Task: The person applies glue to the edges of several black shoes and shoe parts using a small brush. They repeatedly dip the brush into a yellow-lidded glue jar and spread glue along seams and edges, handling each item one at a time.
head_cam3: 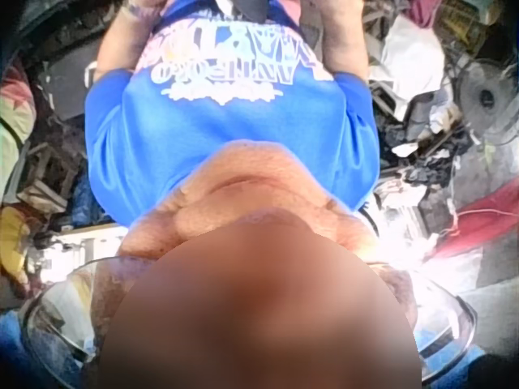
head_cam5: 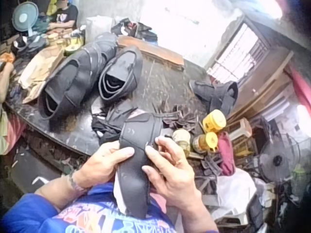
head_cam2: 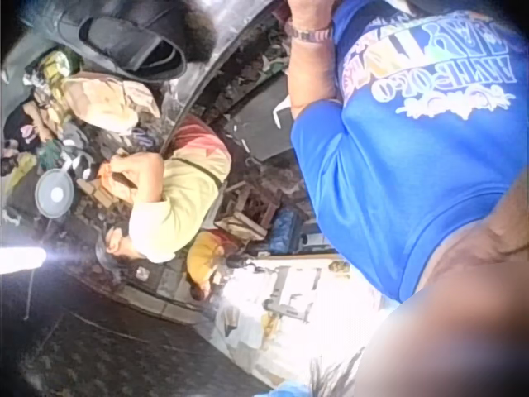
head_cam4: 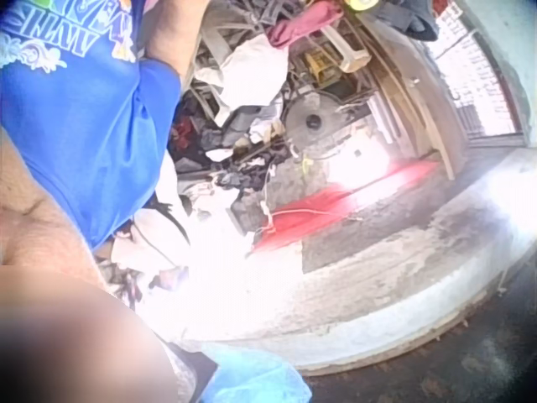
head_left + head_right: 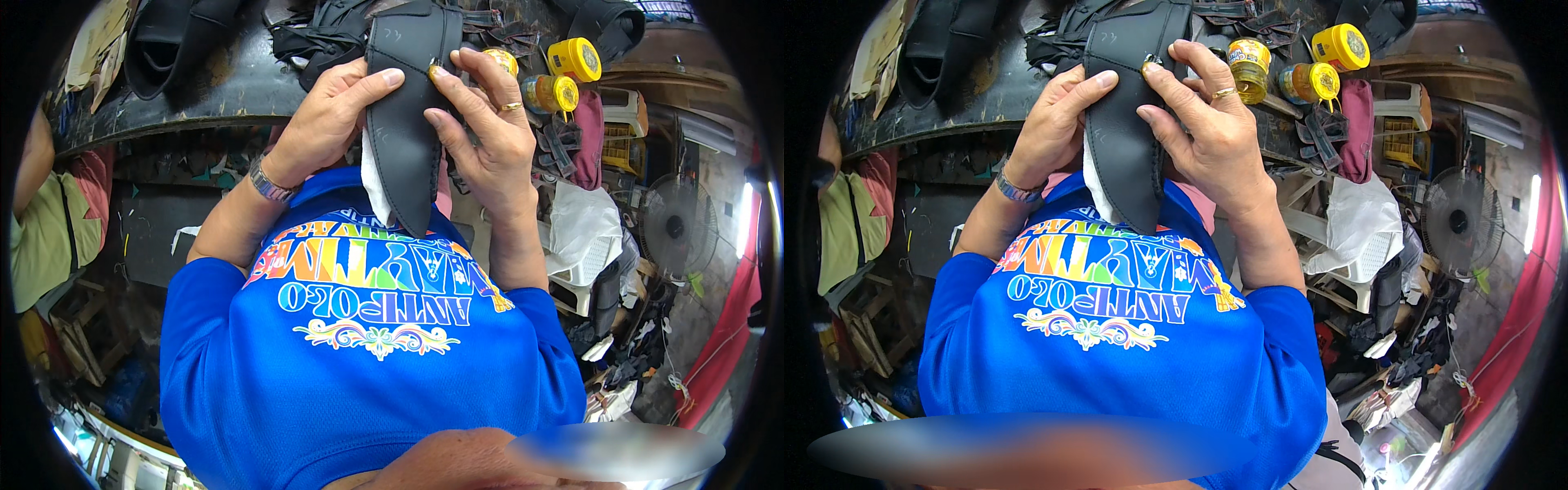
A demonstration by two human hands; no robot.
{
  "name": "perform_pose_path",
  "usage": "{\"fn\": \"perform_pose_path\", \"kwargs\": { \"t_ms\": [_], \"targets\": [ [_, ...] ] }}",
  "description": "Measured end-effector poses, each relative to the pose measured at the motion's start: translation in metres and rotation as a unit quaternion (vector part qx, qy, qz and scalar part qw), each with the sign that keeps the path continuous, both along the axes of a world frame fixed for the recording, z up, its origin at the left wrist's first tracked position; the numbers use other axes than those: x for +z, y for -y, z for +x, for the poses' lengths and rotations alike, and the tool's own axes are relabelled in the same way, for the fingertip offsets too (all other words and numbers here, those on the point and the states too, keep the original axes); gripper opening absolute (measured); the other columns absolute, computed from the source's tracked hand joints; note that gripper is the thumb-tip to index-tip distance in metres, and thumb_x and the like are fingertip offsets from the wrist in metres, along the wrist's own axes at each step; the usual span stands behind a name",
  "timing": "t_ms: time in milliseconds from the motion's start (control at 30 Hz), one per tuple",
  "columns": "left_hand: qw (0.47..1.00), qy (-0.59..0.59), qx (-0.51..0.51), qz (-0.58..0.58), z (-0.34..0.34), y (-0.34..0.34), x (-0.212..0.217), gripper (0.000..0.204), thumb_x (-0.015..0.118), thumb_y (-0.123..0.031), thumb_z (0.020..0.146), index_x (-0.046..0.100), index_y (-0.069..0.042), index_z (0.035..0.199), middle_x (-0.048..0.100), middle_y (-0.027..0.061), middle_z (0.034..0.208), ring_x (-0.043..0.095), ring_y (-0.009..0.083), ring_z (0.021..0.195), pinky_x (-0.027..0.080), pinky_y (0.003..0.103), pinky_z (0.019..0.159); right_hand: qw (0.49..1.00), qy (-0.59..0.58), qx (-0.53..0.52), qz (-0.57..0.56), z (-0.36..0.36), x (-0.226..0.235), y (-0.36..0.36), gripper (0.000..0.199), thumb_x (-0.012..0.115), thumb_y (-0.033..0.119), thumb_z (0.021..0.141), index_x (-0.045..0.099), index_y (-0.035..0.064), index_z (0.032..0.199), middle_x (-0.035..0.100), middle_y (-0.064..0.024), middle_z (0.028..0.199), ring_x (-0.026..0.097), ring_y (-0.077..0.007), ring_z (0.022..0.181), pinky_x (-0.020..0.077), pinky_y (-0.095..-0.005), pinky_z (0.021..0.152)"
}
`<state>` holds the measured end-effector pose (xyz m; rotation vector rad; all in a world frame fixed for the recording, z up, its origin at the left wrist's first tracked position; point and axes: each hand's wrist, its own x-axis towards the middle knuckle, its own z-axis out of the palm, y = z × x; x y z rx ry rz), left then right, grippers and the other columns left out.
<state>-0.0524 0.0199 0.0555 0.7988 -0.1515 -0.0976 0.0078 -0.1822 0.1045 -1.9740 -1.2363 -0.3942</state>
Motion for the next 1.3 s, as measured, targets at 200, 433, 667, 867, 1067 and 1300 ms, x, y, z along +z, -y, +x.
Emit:
{"fn": "perform_pose_path", "kwargs": {
  "t_ms": [200, 433, 667, 867, 1067, 1300],
  "targets": [
    [1.0, -0.016, 0.003, 0.012, 0.0, 0.001, 0.0, 0.027, 0.057, -0.018, 0.105, 0.061, -0.001, 0.124, 0.071, 0.0093, 0.115, 0.071, 0.013, 0.1, 0.06, 0.027, 0.086, 1.0, 0.005, 0.006, -0.003, -0.001, -0.003, 0.004, 0.038, 0.083, 0.007, 0.081, 0.074, 0.0062, 0.118, 0.058, -0.0189, 0.135, 0.071, -0.0267, 0.104, 0.0615, -0.0338, 0.083],
    [1.0, -0.022, 0.007, 0.014, 0.0, 0.0, 0.0, 0.027, 0.058, -0.02, 0.104, 0.062, 0.0, 0.122, 0.072, 0.0093, 0.111, 0.073, 0.013, 0.096, 0.061, 0.026, 0.083, 0.995, 0.05, -0.007, -0.084, -0.005, 0.01, 0.01, 0.032, 0.081, 0.005, 0.083, 0.075, 0.0013, 0.115, 0.059, -0.0203, 0.134, 0.071, -0.0277, 0.107, 0.062, -0.0347, 0.085],
    [0.999, -0.021, 0.006, 0.03, 0.0, 0.0, 0.002, 0.025, 0.058, -0.019, 0.104, 0.062, -0.001, 0.12, 0.073, 0.0097, 0.109, 0.073, 0.013, 0.093, 0.061, 0.026, 0.08, 0.997, 0.06, -0.017, -0.052, -0.004, 0.009, 0.007, 0.033, 0.084, 0.021, 0.081, 0.072, 0.0096, 0.11, 0.062, -0.0188, 0.128, 0.072, -0.0293, 0.089, 0.061, -0.0355, 0.073],
    [0.999, -0.036, 0.001, 0.025, 0.0, -0.004, 0.003, 0.027, 0.058, -0.02, 0.105, 0.064, 0.002, 0.12, 0.073, 0.01, 0.109, 0.072, 0.0129, 0.094, 0.06, 0.026, 0.082, 0.987, 0.139, -0.022, -0.084, -0.005, 0.007, 0.006, 0.034, 0.084, 0.021, 0.081, 0.071, 0.0076, 0.11, 0.061, -0.0194, 0.128, 0.071, -0.0313, 0.092, 0.0615, -0.036, 0.076],
    [0.999, -0.017, 0.007, 0.038, 0.0, -0.004, 0.004, 0.027, 0.058, -0.019, 0.105, 0.066, 0.003, 0.118, 0.073, 0.0094, 0.109, 0.072, 0.0118, 0.092, 0.059, 0.025, 0.082, 0.99, 0.08, 0.001, -0.113, -0.007, 0.019, 0.013, 0.033, 0.085, 0.021, 0.079, 0.073, 0.0051, 0.106, 0.061, -0.0208, 0.128, 0.071, -0.0322, 0.098, 0.0601, -0.0357, 0.078],
    [0.997, -0.013, 0.022, 0.066, 0.001, -0.005, 0.001, 0.025, 0.059, -0.02, 0.104, 0.064, 0.001, 0.118, 0.074, 0.009, 0.106, 0.074, 0.0123, 0.09, 0.061, 0.024, 0.077, 0.996, 0.079, -0.02, -0.029, -0.009, 0.01, 0.009, 0.046, 0.087, 0.019, 0.075, 0.075, 0.0119, 0.119, 0.059, -0.0177, 0.135, 0.06, -0.034, 0.121, 0.0516, -0.0411, 0.099]
  ]
}}
